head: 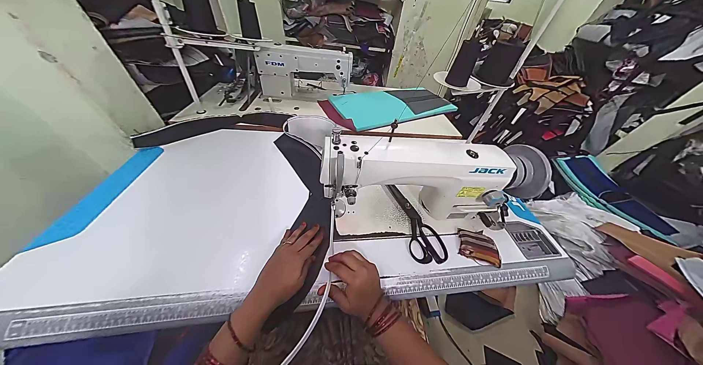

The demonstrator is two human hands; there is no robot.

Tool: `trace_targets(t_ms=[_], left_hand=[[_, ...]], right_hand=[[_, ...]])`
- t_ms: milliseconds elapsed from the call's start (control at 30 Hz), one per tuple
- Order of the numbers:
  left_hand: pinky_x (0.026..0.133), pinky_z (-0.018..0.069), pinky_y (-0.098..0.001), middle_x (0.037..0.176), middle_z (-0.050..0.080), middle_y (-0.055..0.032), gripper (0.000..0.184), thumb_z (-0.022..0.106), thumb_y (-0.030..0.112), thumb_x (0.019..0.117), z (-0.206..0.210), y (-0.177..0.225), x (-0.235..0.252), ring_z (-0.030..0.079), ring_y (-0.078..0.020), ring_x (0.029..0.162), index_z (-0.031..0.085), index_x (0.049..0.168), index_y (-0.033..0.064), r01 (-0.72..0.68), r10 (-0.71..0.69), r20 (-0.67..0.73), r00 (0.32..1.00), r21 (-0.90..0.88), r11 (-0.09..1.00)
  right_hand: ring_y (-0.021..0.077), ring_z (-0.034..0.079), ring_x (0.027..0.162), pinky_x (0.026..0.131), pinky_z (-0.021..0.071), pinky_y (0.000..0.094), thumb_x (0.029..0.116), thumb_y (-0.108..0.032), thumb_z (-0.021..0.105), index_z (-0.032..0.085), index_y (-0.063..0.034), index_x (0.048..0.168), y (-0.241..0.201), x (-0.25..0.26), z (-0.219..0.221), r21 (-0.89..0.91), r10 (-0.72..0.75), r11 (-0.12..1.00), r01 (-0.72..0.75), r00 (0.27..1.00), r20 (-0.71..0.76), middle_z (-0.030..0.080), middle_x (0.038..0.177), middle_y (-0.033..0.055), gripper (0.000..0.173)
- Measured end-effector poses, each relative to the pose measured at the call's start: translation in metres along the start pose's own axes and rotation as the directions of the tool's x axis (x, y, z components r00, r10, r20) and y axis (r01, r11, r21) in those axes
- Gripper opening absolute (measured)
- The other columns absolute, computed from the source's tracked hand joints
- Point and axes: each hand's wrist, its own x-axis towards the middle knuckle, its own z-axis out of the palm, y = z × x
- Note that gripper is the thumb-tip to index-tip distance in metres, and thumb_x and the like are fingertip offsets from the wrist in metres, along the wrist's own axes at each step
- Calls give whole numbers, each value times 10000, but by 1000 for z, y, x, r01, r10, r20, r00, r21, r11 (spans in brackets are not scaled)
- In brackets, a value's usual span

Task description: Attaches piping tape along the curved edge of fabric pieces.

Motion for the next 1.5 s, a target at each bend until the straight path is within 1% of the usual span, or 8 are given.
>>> trace_targets(t_ms=[67,167,433,633,867,1000,1300,1500], left_hand=[[1138,310,-705,1512,553,-138,433,475,108,980,2,-5,-2,447,-452,1436,654,1370,48,-16,17,-51,999,16,1000],[1135,325,-696,1502,559,-152,438,472,127,973,5,-8,-2,461,-456,1425,663,1359,47,-30,31,-75,997,17,999],[1150,307,-692,1525,535,-152,441,461,185,995,6,-7,-1,433,-454,1445,658,1371,65,-15,16,-56,998,15,1000],[1148,291,-706,1536,521,-156,431,470,167,1002,2,-4,1,413,-461,1456,650,1382,70,16,-16,-29,999,12,1000],[1150,269,-719,1542,513,-162,420,493,147,1003,1,-6,1,407,-460,1460,649,1387,81,44,-44,-22,999,18,999],[1152,266,-719,1537,517,-169,415,502,144,999,1,-4,0,416,-466,1453,657,1379,79,44,-44,-23,999,25,999],[1136,294,-728,1468,582,-184,389,504,135,980,3,-4,-2,480,-478,1401,709,1304,66,0,2,-91,996,15,1000],[1100,352,-725,1399,640,-177,362,516,132,955,5,-3,-3,545,-482,1339,759,1216,69,-47,49,-150,987,19,999]], right_hand=[[210,744,942,768,612,332,969,-561,507,800,-86,949,1,-1,0,-4,-5,1000,5,1000,4,775,1013,75,558],[210,746,936,767,612,331,971,-569,500,800,-83,949,1,0,1,-2,-8,1000,8,1000,1,778,1010,80,571],[196,746,941,779,610,319,978,-596,477,806,-89,969,2,0,1,6,-10,1000,10,1000,-24,780,1005,75,604],[193,735,895,735,601,304,976,-609,471,806,-91,974,4,-4,2,-15,-100,995,100,995,-30,771,958,82,617],[200,725,872,702,594,305,947,-587,528,800,-90,952,4,-4,1,-24,-136,991,135,990,-29,755,917,78,566],[205,721,896,709,595,303,947,-596,523,794,-100,946,4,-4,1,-38,-146,989,145,989,-21,750,941,79,565],[207,731,905,730,600,305,945,-590,533,789,-86,916,3,-5,2,-30,-173,985,172,984,-32,763,943,81,566],[206,728,891,704,594,301,931,-599,529,780,-87,897,2,-5,2,-51,-183,982,181,983,-29,759,931,76,571]])
